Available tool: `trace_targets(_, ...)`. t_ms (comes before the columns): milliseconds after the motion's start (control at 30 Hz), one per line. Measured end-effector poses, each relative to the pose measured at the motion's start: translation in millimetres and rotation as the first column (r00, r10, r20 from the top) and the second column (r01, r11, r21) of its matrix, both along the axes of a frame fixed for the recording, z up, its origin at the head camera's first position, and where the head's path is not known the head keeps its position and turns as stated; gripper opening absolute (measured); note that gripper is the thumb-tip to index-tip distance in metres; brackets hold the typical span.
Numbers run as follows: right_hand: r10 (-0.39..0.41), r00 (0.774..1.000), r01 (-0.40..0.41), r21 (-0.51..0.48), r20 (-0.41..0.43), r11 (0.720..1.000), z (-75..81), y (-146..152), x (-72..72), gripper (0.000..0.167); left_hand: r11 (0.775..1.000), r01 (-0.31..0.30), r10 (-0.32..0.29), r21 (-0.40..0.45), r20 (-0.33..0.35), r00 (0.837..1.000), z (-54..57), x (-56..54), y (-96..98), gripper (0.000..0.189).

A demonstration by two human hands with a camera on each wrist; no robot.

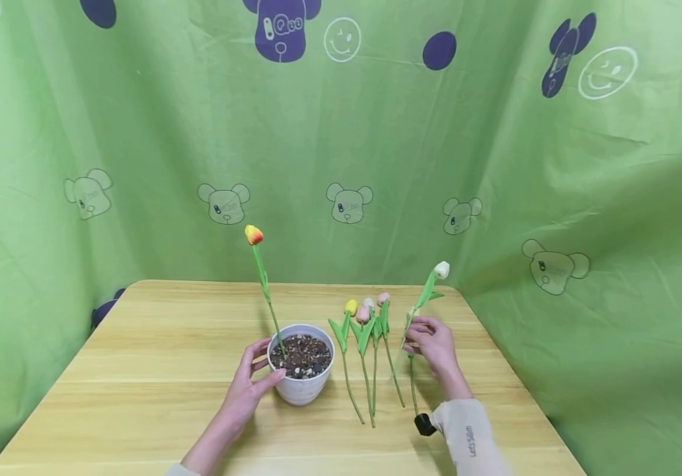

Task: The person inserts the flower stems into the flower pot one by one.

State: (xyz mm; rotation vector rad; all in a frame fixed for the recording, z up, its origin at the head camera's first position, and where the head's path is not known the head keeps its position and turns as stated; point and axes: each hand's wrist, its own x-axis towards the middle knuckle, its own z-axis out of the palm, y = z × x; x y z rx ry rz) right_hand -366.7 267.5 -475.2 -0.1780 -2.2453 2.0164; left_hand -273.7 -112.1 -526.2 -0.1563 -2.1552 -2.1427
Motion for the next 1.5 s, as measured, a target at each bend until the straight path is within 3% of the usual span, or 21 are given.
trace_targets(500,0.008,0.993,-0.017,-0.075,-0.121,0.997,28.5,-63,-9.0,0.04,1.0,-0.004,0.004,-0.003,-0.003,1.0,-1.4,-0.6,0.7,0.07)
trace_targets(767,0.046,0.984,-0.072,-0.15,-0.172,0.986,49.9,-97,-7.9,0.039,1.0,-0.004,0.004,0.007,-0.003,1.0,-0.9,-0.7,0.3,0.07)
trace_targets(1067,0.071,0.97,-0.107,-0.149,-0.231,0.983,59.4,-125,-9.3,0.04,1.0,-0.009,0.009,-0.001,0.003,1.0,-2.2,-1.6,-0.1,0.07)
trace_targets(1500,0.132,0.908,-0.185,-0.099,-0.397,0.978,53.1,-164,-12.2,0.036,1.0,-0.006,0.006,-0.002,0.015,1.0,-2.6,-1.6,-0.7,0.072)
